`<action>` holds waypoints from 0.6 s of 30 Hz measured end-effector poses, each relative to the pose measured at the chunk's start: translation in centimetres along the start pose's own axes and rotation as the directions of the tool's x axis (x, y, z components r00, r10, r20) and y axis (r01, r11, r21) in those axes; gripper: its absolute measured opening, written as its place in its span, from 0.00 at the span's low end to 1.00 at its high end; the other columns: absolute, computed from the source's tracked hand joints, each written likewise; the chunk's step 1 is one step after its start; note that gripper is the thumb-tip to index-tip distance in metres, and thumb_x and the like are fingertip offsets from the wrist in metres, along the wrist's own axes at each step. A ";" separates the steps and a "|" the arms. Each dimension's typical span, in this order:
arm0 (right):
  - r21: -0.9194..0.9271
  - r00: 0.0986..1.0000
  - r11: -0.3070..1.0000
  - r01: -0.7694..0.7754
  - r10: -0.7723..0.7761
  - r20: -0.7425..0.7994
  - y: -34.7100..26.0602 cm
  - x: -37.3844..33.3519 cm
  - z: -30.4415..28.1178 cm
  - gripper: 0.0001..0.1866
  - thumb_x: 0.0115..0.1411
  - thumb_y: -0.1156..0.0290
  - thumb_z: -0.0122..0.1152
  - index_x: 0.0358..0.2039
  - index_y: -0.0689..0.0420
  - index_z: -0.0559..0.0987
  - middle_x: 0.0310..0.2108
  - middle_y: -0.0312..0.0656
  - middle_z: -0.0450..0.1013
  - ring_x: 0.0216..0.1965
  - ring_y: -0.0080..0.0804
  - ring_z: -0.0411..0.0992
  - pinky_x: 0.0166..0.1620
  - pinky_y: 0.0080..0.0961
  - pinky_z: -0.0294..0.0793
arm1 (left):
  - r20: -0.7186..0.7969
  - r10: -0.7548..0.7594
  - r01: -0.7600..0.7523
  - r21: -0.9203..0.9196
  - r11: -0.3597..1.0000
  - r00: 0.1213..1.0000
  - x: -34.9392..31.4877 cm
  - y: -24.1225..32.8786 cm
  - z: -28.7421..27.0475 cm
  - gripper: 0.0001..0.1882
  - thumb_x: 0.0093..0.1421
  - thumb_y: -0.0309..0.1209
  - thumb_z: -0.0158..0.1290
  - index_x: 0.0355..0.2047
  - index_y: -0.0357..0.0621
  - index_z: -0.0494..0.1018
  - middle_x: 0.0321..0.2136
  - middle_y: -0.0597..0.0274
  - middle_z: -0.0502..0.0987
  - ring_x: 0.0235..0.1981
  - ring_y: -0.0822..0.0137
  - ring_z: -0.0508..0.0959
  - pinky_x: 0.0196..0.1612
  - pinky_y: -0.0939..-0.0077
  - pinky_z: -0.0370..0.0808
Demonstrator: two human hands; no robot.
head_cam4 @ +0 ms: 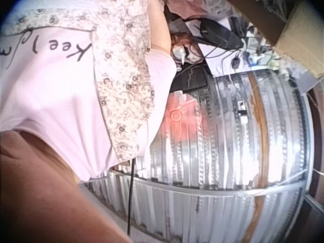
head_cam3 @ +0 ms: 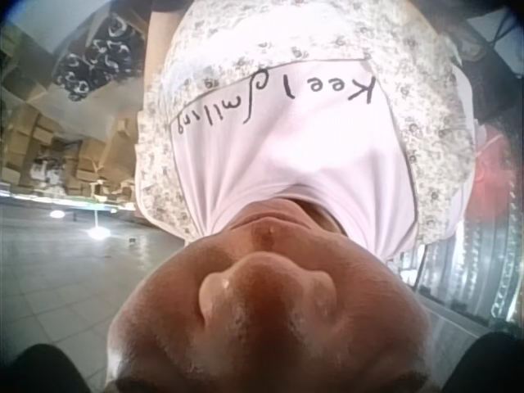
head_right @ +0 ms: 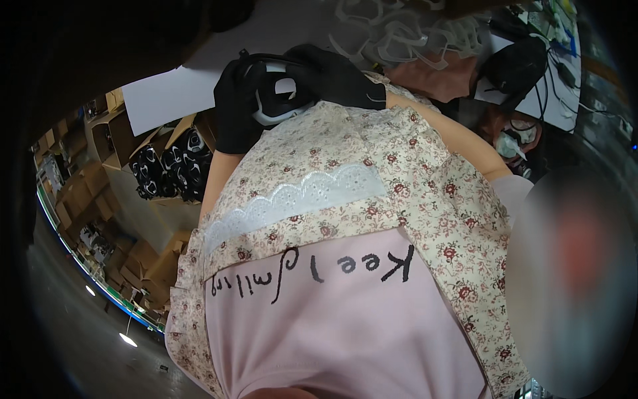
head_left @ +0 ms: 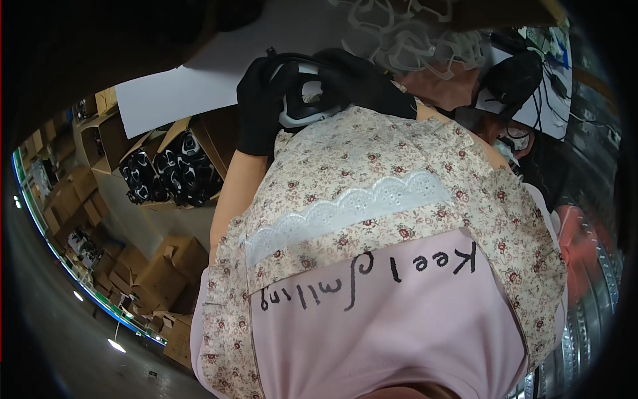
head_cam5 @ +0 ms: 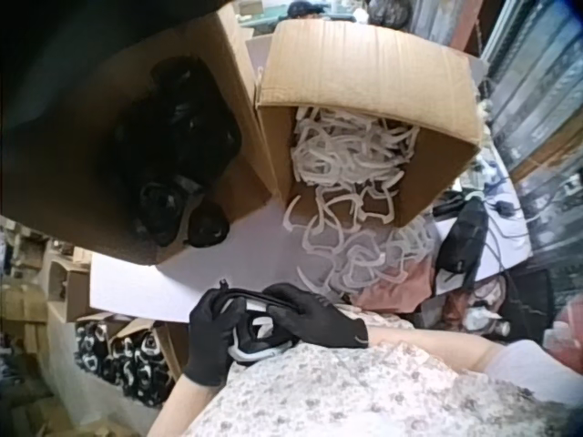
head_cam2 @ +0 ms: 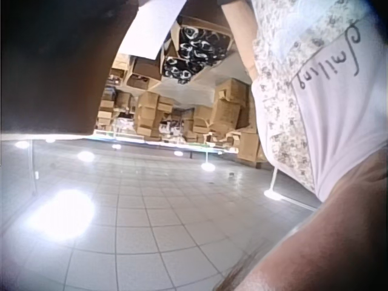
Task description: The person assembles black plastic industrial components by hand on a workstation.
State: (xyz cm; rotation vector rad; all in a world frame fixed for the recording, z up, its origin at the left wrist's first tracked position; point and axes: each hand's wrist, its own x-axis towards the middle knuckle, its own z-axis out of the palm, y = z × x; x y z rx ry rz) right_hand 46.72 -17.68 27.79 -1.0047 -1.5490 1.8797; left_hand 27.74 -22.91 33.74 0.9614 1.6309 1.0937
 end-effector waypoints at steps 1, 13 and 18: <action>-0.003 1.000 1.000 -0.006 0.006 -0.007 0.4 0.0 0.0 0.18 0.63 0.62 0.59 0.50 0.58 0.75 0.42 0.45 0.77 0.43 0.33 0.77 0.47 0.28 0.75 | 0.007 0.007 -0.007 0.022 1.000 1.000 0.1 0.2 0.1 0.15 0.57 0.35 0.61 0.38 0.36 0.76 0.31 0.60 0.79 0.31 0.71 0.77 0.37 0.77 0.73; 0.650 0.979 0.759 -0.040 0.161 -0.128 -0.6 0.9 -1.1 0.16 0.66 0.67 0.56 0.51 0.57 0.68 0.38 0.41 0.74 0.35 0.28 0.74 0.40 0.28 0.76 | 0.060 -0.253 0.257 -0.373 0.892 0.966 0.6 -1.4 -0.7 0.24 0.62 0.39 0.56 0.53 0.38 0.67 0.47 0.59 0.73 0.47 0.68 0.73 0.49 0.72 0.71; 0.682 0.976 0.713 -0.166 0.219 0.008 0.4 1.2 -2.4 0.27 0.64 0.64 0.60 0.60 0.60 0.65 0.51 0.43 0.69 0.49 0.29 0.70 0.51 0.29 0.72 | 0.177 -0.154 0.216 -0.418 0.882 0.972 -0.2 -3.4 0.3 0.24 0.68 0.41 0.47 0.59 0.41 0.63 0.50 0.55 0.72 0.50 0.61 0.75 0.51 0.65 0.75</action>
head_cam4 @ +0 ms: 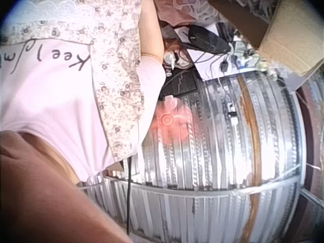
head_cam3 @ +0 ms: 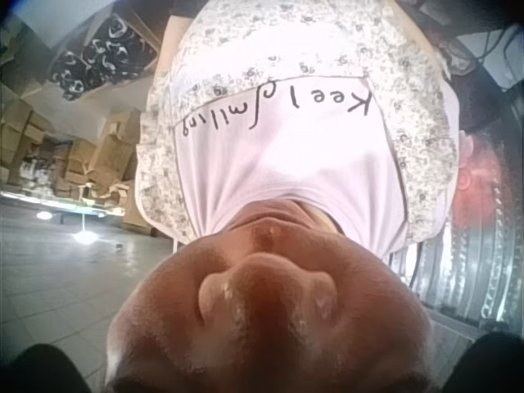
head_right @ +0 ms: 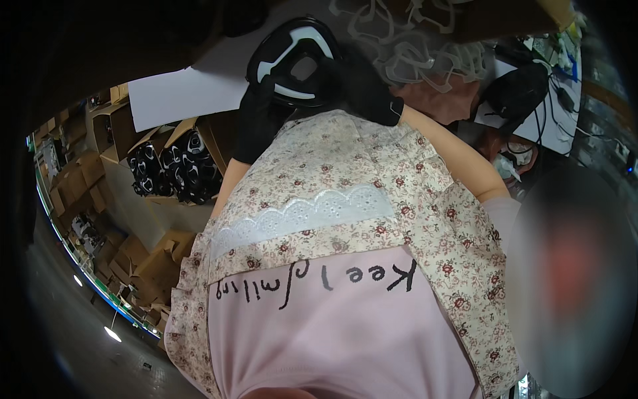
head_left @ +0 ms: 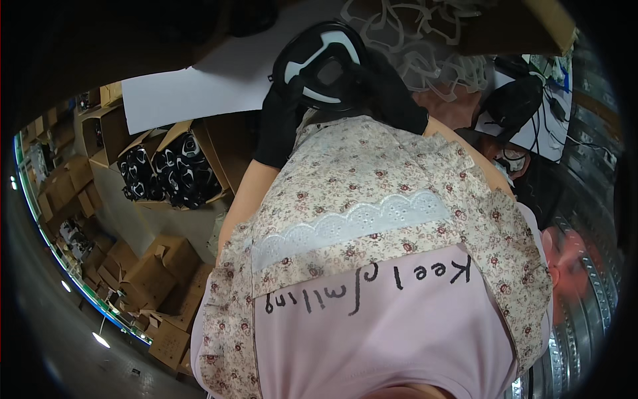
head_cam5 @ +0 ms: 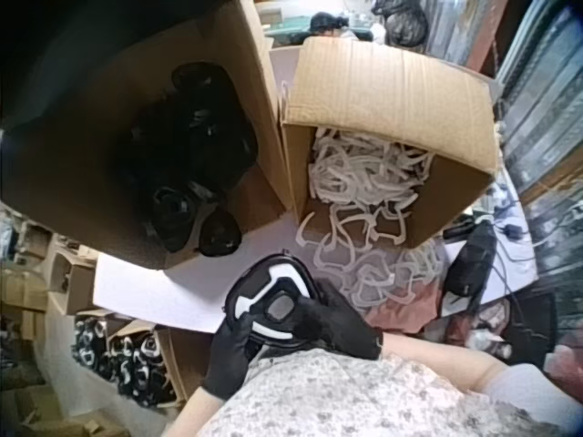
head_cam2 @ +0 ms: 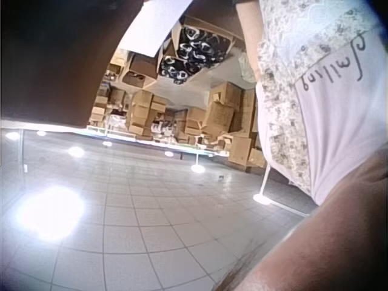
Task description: The person assembles black plastic industrial components by hand on a workstation.
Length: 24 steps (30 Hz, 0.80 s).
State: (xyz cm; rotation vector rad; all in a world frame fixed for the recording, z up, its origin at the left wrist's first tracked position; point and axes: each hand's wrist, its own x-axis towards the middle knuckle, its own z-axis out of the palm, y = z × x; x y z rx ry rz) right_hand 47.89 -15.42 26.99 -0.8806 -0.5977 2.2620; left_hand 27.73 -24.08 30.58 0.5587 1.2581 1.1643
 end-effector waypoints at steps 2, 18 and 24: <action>-0.868 0.602 0.077 0.491 -0.750 0.274 -2.1 0.3 0.9 0.32 0.60 0.64 0.64 0.62 0.58 0.64 0.58 0.44 0.63 0.55 0.32 0.68 0.56 0.31 0.70 | -0.039 0.033 -0.017 0.357 0.934 0.999 0.4 2.1 0.5 0.22 0.69 0.38 0.46 0.58 0.39 0.64 0.50 0.55 0.73 0.48 0.62 0.76 0.49 0.67 0.76; -0.641 0.843 0.574 0.509 -0.482 0.238 -3.7 1.3 1.7 0.27 0.60 0.68 0.65 0.58 0.56 0.68 0.52 0.42 0.71 0.49 0.28 0.72 0.48 0.24 0.75 | 0.138 0.054 -0.120 0.535 0.836 0.989 2.0 5.3 2.1 0.23 0.59 0.31 0.57 0.54 0.40 0.69 0.47 0.55 0.75 0.48 0.66 0.75 0.50 0.72 0.73; -0.753 0.926 0.566 0.336 -0.052 0.374 -11.4 1.0 4.6 0.29 0.56 0.66 0.67 0.56 0.60 0.69 0.45 0.46 0.76 0.49 0.31 0.74 0.52 0.26 0.74 | 0.149 0.073 -0.131 0.426 0.895 0.986 2.9 6.6 3.7 0.22 0.62 0.29 0.54 0.56 0.41 0.67 0.47 0.56 0.74 0.48 0.64 0.76 0.52 0.71 0.73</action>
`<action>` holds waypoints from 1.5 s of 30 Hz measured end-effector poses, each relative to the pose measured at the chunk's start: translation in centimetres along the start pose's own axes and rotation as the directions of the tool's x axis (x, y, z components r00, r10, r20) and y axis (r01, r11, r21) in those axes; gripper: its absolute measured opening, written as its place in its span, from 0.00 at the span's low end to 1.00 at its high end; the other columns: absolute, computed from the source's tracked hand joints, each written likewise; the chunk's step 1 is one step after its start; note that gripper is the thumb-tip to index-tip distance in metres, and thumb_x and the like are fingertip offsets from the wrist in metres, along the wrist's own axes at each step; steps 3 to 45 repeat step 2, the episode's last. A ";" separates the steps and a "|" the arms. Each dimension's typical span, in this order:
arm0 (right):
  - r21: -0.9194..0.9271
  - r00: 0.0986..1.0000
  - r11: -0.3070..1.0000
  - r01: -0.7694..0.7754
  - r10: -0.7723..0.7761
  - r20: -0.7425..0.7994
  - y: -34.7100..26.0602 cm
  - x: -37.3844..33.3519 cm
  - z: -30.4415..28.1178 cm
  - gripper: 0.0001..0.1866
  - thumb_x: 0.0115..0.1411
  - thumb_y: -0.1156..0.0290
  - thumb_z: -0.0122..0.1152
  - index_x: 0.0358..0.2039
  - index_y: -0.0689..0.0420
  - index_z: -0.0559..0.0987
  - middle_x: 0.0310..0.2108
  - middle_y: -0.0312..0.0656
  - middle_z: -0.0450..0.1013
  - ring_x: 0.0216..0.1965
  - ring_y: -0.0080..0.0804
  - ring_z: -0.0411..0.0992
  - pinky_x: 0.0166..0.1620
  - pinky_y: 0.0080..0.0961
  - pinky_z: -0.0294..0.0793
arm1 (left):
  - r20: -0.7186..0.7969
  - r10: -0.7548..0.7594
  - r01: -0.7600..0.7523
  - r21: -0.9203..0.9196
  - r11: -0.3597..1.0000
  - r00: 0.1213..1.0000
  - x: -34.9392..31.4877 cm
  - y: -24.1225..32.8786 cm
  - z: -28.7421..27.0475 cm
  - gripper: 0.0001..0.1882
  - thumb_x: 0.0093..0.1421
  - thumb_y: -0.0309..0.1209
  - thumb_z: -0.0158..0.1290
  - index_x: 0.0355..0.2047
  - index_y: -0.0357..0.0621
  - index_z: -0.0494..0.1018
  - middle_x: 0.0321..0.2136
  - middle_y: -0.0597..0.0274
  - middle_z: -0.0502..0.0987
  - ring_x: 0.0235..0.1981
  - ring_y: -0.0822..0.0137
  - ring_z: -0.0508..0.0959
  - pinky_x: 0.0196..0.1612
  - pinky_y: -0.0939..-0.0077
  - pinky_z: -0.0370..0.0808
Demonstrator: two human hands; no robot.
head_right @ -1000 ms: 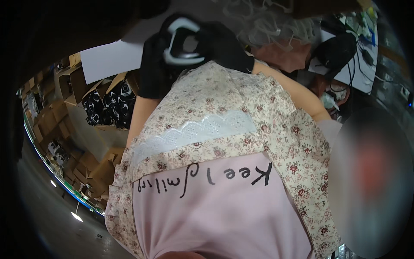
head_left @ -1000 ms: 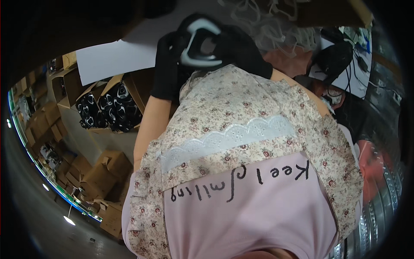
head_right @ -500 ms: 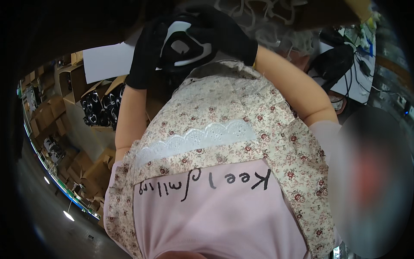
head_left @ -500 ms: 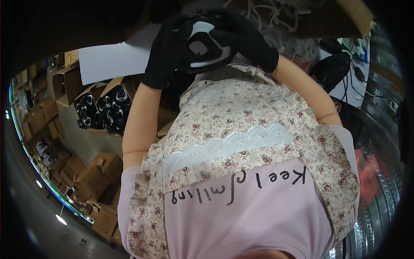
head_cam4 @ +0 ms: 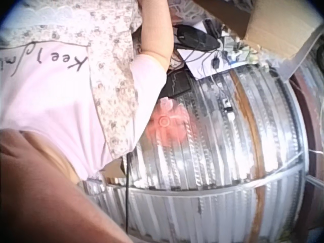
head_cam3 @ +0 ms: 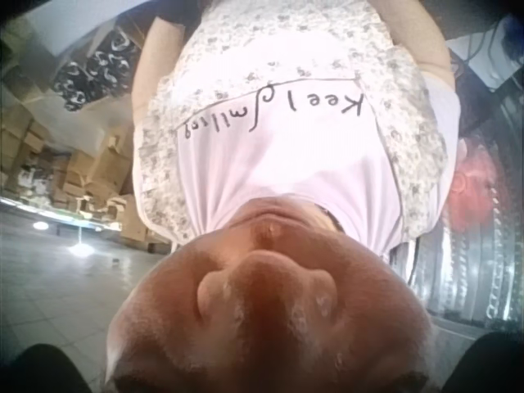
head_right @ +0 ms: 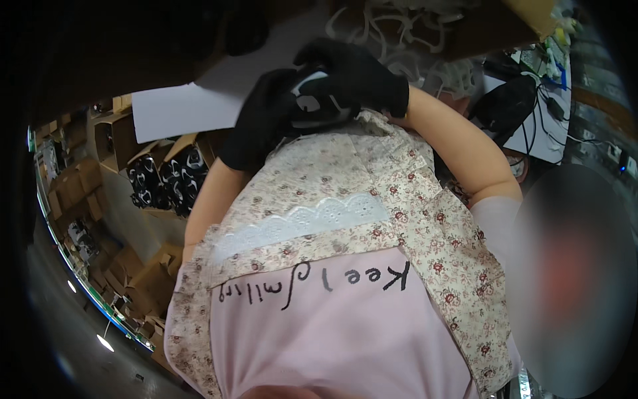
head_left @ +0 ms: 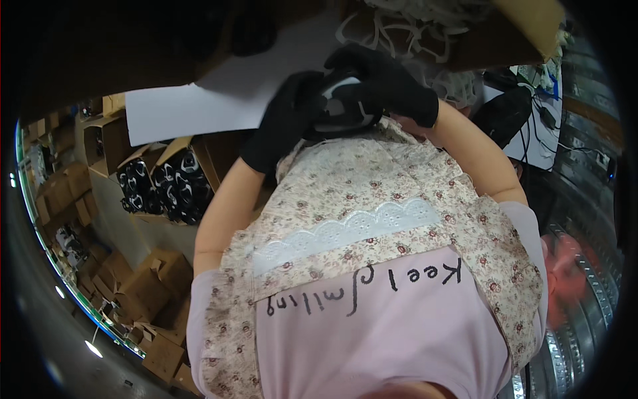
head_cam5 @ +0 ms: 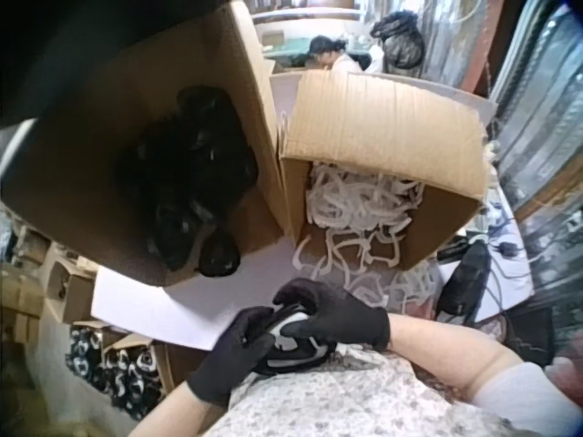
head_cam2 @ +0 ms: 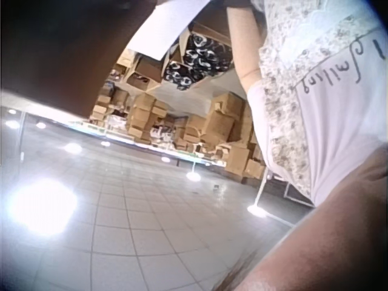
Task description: The person assembles black plastic industrial components by hand on a workstation.
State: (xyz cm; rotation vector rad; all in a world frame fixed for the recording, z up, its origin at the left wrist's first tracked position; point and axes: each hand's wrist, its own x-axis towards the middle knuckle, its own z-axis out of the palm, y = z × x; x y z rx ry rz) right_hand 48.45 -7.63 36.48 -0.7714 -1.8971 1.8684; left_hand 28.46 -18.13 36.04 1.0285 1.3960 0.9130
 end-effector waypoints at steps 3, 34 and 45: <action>-0.117 0.965 0.967 0.227 -0.240 -0.107 0.8 1.8 -0.9 0.27 0.57 0.68 0.66 0.56 0.61 0.70 0.46 0.48 0.76 0.49 0.35 0.75 0.51 0.29 0.74 | 0.093 0.368 -0.378 0.164 0.911 0.925 3.0 -1.6 -2.0 0.21 0.64 0.30 0.52 0.57 0.41 0.67 0.51 0.55 0.72 0.52 0.64 0.73 0.56 0.69 0.71; -0.117 0.965 0.967 0.227 -0.240 -0.107 0.8 1.8 -0.9 0.27 0.57 0.68 0.66 0.56 0.61 0.70 0.46 0.48 0.76 0.49 0.35 0.75 0.51 0.29 0.74 | 0.093 0.368 -0.378 0.164 0.911 0.925 3.0 -1.6 -2.0 0.21 0.64 0.30 0.52 0.57 0.41 0.67 0.51 0.55 0.72 0.52 0.64 0.73 0.56 0.69 0.71; -0.117 0.965 0.967 0.227 -0.240 -0.107 0.8 1.8 -0.9 0.27 0.57 0.68 0.66 0.56 0.61 0.70 0.46 0.48 0.76 0.49 0.35 0.75 0.51 0.29 0.74 | 0.093 0.368 -0.378 0.164 0.911 0.925 3.0 -1.6 -2.0 0.21 0.64 0.30 0.52 0.57 0.41 0.67 0.51 0.55 0.72 0.52 0.64 0.73 0.56 0.69 0.71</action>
